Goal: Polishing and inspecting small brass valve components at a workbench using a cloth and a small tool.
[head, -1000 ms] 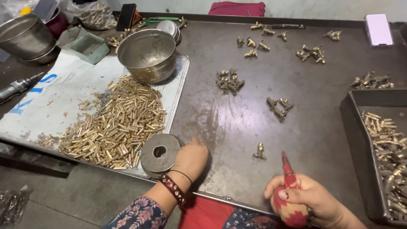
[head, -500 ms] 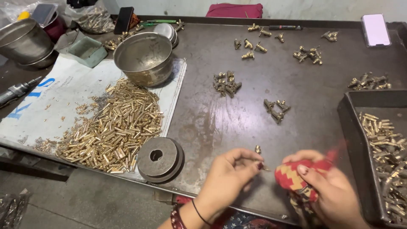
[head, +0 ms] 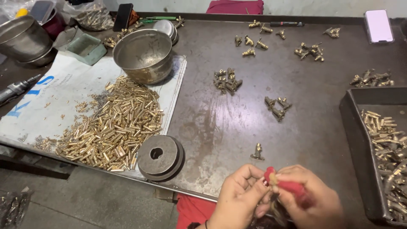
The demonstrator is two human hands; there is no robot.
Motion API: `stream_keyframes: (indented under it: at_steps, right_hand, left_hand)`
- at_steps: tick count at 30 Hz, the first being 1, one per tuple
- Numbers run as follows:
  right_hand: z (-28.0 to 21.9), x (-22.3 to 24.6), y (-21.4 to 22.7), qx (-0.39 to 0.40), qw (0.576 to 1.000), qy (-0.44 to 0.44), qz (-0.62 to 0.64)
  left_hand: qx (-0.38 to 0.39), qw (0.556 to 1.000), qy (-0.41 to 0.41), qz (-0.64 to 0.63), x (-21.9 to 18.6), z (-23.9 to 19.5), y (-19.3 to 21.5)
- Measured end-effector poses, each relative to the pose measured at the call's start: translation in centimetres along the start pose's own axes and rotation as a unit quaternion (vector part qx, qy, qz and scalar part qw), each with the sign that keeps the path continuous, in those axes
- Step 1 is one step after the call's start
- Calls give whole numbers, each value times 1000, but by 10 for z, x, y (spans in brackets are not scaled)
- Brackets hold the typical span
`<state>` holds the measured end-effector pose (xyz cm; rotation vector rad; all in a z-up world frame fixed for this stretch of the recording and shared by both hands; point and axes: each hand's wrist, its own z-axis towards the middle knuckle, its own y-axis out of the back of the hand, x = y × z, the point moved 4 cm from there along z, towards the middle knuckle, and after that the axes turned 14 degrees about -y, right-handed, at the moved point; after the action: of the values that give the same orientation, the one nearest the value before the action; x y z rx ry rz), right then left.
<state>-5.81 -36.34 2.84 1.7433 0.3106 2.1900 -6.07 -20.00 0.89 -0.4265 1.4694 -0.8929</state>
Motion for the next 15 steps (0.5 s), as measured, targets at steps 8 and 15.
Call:
stream_keyframes:
  at_steps: [8, 15]
  right_hand:
    - [21, -6, -3, 108, 908, -267, 305]
    - [22, -7, -2, 96, 960, -212, 156]
  left_hand:
    - [50, 867, -292, 402, -48, 10, -27]
    - [-43, 996, -55, 50, -11, 6, -1]
